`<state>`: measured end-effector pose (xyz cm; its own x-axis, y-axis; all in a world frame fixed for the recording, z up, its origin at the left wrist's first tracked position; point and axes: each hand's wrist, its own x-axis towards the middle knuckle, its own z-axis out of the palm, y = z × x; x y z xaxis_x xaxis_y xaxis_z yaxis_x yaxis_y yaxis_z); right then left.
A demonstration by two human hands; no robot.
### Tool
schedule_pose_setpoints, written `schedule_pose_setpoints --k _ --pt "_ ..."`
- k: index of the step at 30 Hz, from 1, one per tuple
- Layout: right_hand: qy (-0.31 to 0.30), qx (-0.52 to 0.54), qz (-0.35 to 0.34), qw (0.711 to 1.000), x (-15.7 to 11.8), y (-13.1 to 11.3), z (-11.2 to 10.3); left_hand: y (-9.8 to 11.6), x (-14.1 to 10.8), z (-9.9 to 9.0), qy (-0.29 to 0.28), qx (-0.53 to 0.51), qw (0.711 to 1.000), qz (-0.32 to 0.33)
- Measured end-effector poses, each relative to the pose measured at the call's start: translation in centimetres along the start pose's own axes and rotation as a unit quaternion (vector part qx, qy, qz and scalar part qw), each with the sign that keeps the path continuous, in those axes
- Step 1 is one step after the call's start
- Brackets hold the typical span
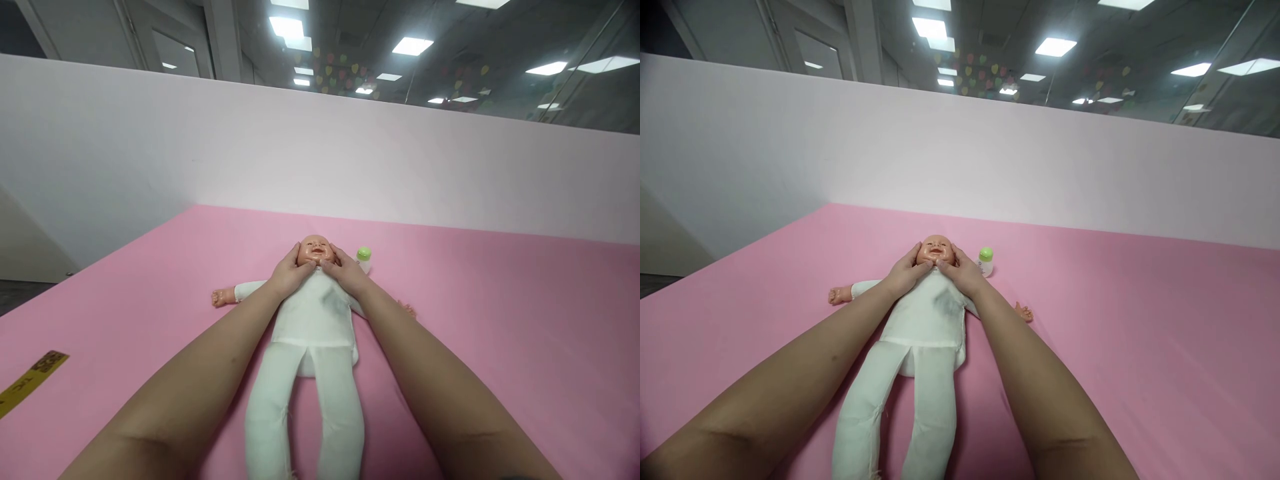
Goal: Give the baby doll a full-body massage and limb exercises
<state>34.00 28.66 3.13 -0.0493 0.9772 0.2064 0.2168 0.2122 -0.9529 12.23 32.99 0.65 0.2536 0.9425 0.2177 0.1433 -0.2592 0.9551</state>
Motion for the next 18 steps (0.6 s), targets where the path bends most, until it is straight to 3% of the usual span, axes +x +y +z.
schedule_pose_setpoints --k 6,18 --pt "0.02 -0.04 0.018 0.999 -0.17 0.15 0.38 0.86 -0.39 0.18 0.01 0.034 0.999 -0.006" --pt "0.027 -0.054 0.016 0.998 -0.01 0.2 0.3 0.66 -0.32 0.31 0.014 0.051 0.999 0.005"
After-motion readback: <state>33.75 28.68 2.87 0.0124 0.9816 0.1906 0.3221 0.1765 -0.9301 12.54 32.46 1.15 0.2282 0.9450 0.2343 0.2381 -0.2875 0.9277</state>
